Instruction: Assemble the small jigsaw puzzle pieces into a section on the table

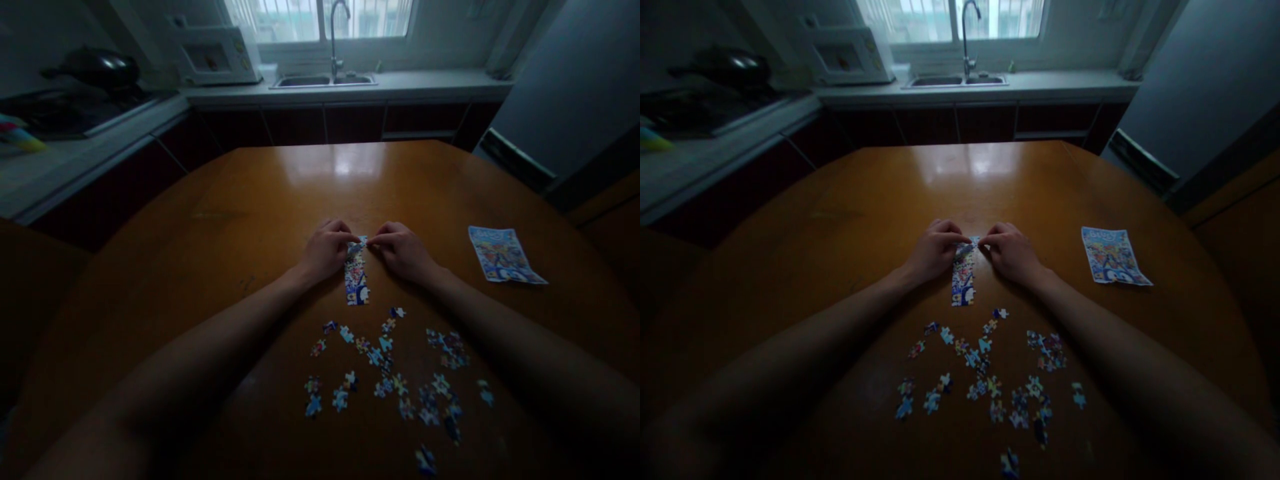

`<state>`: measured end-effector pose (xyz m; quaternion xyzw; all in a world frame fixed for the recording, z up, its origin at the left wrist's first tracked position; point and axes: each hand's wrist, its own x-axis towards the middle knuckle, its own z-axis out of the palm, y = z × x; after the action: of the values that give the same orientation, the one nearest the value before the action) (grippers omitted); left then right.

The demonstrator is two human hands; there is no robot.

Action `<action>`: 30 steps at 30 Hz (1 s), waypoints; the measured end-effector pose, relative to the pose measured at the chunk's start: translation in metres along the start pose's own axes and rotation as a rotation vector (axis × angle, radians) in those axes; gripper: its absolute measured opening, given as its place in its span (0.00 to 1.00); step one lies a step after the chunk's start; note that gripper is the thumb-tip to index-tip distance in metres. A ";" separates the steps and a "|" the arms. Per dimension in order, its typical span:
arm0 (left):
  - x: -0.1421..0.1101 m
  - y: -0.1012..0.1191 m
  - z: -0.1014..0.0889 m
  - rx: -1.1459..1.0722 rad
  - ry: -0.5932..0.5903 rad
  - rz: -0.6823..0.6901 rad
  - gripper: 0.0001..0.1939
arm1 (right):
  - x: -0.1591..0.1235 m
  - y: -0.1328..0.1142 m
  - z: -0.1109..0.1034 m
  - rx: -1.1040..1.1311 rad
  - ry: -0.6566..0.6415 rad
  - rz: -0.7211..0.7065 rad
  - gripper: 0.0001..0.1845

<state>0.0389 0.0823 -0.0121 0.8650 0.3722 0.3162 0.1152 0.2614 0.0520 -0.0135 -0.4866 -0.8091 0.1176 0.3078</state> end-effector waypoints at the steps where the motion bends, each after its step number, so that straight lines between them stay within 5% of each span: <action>1: 0.000 0.000 0.000 -0.004 -0.008 0.012 0.16 | 0.000 0.000 0.000 -0.003 0.000 -0.001 0.11; 9: 0.000 0.000 0.001 0.014 -0.040 0.027 0.15 | 0.000 -0.001 -0.002 0.040 0.020 0.010 0.11; 13: 0.000 0.000 0.001 0.017 -0.047 0.010 0.15 | -0.002 -0.028 -0.018 0.085 0.043 -0.017 0.10; 21: -0.001 -0.002 0.002 -0.001 -0.049 0.028 0.15 | -0.037 -0.117 -0.054 -0.108 -0.667 -0.200 0.10; 30: -0.001 -0.003 0.004 -0.020 -0.041 0.035 0.17 | -0.046 -0.121 -0.048 -0.175 -0.838 -0.278 0.06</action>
<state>0.0392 0.0841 -0.0168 0.8766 0.3513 0.3040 0.1257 0.2199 -0.0528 0.0657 -0.3079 -0.9285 0.1933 -0.0758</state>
